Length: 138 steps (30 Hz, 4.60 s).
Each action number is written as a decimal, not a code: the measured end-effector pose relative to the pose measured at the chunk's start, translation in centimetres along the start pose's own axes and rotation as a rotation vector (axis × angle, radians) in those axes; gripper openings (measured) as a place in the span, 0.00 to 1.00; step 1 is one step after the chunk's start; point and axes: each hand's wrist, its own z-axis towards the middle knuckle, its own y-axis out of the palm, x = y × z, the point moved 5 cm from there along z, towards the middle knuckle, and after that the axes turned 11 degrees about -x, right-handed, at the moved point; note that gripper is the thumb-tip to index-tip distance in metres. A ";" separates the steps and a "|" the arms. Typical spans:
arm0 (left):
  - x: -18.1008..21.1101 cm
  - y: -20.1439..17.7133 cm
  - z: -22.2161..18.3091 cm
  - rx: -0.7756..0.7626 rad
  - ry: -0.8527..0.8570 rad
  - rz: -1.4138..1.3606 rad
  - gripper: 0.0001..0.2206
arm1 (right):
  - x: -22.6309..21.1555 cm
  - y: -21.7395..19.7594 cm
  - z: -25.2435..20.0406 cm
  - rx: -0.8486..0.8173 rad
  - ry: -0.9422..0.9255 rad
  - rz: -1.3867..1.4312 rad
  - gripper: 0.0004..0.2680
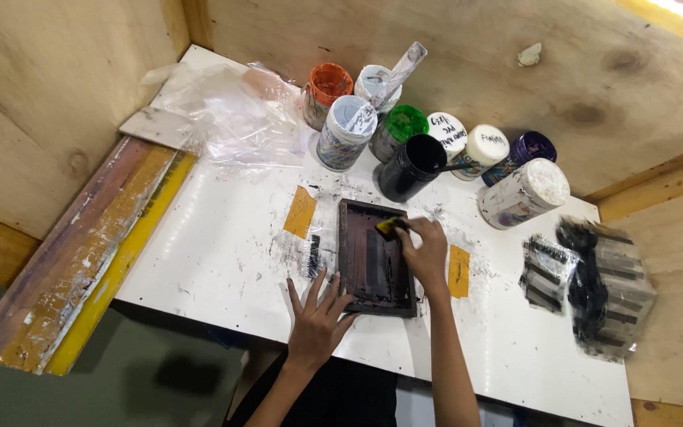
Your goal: Applying and spreading ink on a screen printing frame using a small scraper tool.
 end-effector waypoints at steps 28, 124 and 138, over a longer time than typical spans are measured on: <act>0.1 0.2 0.0 -0.024 -0.010 0.061 0.23 | -4.5 3.6 -16.4 0.094 -0.330 -0.419 0.18; -3.3 -3.7 -1.0 0.324 -0.198 -0.188 0.09 | 6.4 -7.8 -3.3 -0.115 0.048 0.472 0.05; -3.8 -2.4 -1.5 0.289 -0.262 -0.111 0.09 | 30.2 -14.9 -17.4 1.253 0.653 0.660 0.06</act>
